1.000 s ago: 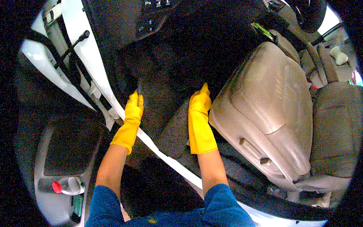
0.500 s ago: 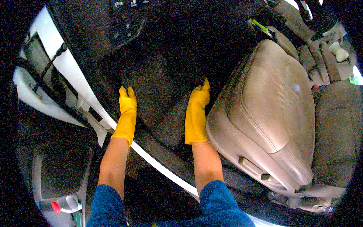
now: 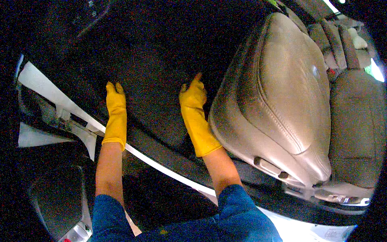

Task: The person retrieves two car floor mats from a washing machine, carries them to a white car, and installs them in the front and rear footwells. The person adjusts the mats to fit the contours of the floor.

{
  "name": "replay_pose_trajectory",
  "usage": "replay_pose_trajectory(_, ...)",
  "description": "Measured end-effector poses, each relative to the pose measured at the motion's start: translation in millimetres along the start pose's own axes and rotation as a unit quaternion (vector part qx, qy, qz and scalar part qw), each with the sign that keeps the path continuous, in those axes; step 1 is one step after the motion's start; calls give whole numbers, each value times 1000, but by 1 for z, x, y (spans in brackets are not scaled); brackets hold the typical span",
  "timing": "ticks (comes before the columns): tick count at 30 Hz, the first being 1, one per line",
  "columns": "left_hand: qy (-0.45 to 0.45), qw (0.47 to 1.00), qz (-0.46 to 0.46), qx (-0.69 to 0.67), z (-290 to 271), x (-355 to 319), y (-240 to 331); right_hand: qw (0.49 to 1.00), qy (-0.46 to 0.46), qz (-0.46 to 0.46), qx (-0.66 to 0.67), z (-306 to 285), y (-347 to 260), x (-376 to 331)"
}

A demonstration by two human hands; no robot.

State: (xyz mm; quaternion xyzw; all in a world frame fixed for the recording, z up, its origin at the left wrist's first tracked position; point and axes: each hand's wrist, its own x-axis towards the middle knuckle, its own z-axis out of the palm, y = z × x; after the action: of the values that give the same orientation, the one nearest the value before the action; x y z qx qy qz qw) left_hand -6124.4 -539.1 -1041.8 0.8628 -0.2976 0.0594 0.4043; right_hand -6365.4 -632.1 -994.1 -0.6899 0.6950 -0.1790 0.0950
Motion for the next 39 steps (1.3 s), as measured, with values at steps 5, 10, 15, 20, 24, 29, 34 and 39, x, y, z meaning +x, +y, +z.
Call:
replay_pose_trajectory(5, 28, 998, 36, -45, 11, 11, -23, 999, 28, -32, 13, 9, 3, -6)
replay_pose_trajectory(10, 64, 995, 54, -62, 6, -2, 0, 976, -43, 145, 155, -3, 9, 23)
replay_pose_trajectory(15, 86, 992, 59, -72, -14, 2, 3, 993, 20, 9, 116, -17, -31, -3)
replay_pose_trajectory(20, 5, 998, 24, -51, -15, -7, 7, 998, 46, 9, -36, 0, -47, 16)
replay_pose_trajectory(24, 35, 991, 129, 6, -23, -6, -9, 998, -60, -16, 30, -2, -34, 28)
replay_pose_trajectory(29, -10, 992, 115, -47, -36, -23, 2, 986, 9, 136, 92, 17, 3, 30)
replay_pose_trajectory(34, -35, 995, 78, -50, -45, -26, 7, 980, 94, 95, 150, 52, 44, 45)
replay_pose_trajectory(39, -50, 996, 61, -39, -50, -22, 6, 977, 89, 141, 135, 35, 33, 52)
